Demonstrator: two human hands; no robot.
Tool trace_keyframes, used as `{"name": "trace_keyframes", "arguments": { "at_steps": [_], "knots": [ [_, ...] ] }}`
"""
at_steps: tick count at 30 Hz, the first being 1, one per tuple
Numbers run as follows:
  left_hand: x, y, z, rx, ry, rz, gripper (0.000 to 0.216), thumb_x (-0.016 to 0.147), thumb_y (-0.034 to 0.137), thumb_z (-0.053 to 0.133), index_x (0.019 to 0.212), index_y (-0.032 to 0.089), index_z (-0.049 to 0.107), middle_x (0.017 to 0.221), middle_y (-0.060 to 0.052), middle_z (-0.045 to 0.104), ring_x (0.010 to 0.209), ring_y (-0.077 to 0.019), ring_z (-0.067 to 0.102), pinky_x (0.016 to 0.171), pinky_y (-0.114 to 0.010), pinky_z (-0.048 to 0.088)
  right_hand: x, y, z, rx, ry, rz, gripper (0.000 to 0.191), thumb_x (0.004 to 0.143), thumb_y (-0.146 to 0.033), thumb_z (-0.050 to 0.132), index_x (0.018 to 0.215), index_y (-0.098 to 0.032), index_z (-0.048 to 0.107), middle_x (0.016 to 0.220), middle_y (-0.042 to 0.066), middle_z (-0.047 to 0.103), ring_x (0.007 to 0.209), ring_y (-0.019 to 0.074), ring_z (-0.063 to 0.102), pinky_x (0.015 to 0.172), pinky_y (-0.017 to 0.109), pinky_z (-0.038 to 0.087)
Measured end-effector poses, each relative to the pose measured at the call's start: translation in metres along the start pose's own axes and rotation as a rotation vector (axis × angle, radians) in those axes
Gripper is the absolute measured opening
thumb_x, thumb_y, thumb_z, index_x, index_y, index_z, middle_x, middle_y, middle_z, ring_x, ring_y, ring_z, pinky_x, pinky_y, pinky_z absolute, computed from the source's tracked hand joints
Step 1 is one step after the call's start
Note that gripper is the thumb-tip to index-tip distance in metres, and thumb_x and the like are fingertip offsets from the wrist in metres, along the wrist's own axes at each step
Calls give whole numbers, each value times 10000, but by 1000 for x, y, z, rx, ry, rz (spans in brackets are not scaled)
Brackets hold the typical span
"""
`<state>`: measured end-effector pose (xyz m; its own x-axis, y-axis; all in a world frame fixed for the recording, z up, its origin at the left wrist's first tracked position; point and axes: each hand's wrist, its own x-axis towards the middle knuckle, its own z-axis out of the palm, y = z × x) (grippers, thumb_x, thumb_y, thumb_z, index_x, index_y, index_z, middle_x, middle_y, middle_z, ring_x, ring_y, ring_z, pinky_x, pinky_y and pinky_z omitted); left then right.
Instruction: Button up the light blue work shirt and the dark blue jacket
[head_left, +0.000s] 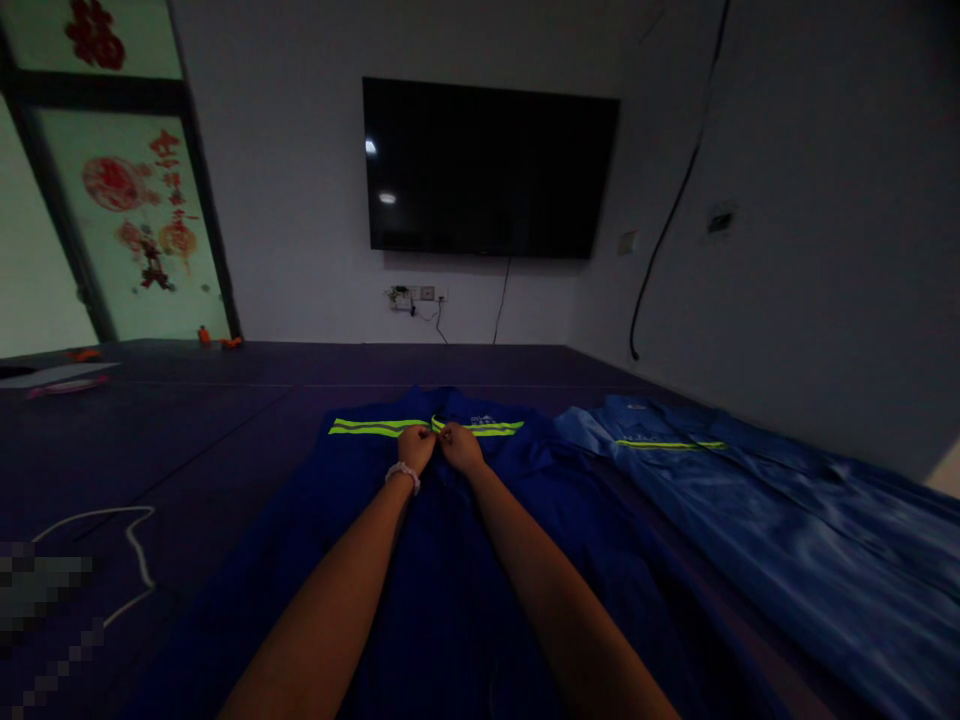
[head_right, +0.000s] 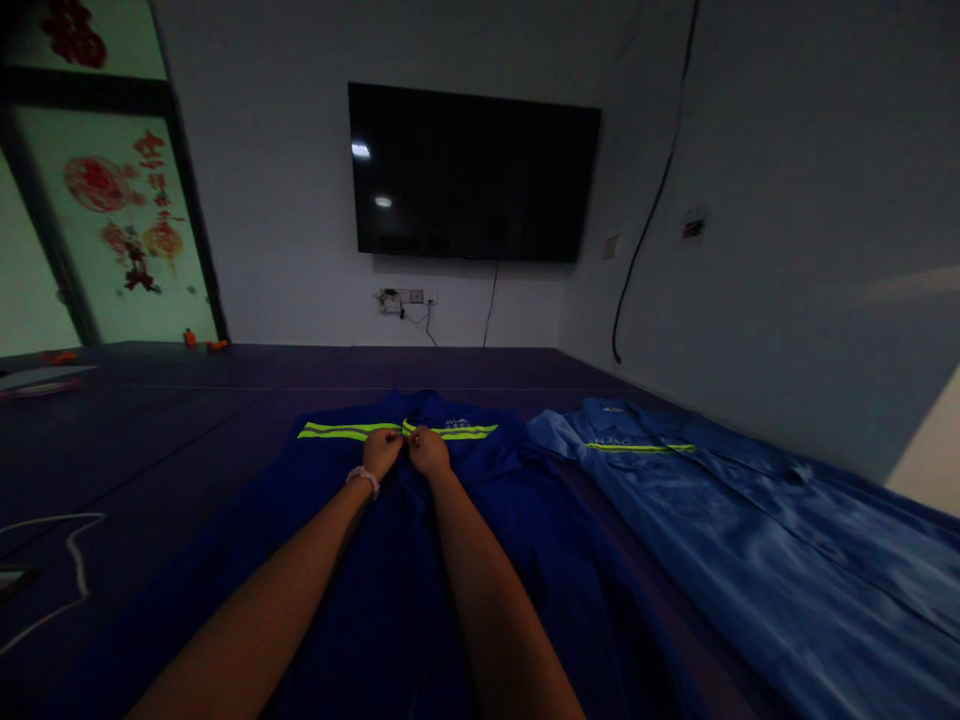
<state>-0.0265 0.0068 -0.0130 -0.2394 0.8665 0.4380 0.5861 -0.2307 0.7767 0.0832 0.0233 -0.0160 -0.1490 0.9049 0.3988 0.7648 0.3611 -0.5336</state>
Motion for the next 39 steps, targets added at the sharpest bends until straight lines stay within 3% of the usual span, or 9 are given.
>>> {"name": "trace_keyframes", "arguments": {
  "at_steps": [21, 39],
  "knots": [
    [-1, 4, -1, 62, 2, 18, 193, 686, 144, 474, 511, 134, 554, 541, -8, 551, 575, -110, 490, 544, -208, 295, 0, 1, 2, 18, 11, -3, 123, 752, -148, 520, 830, -170, 613, 737, 34, 627, 654, 121, 541, 559, 194, 315],
    [0, 1, -2, 25, -12, -4, 182, 715, 169, 483, 598, 131, 617, 574, -16, 586, 599, -119, 520, 543, -200, 317, 0, -1, -1, 38, 86, 8, 133, 712, -157, 525, 770, -152, 643, 667, 35, 626, 608, 119, 546, 528, 190, 328]
  ]
}}
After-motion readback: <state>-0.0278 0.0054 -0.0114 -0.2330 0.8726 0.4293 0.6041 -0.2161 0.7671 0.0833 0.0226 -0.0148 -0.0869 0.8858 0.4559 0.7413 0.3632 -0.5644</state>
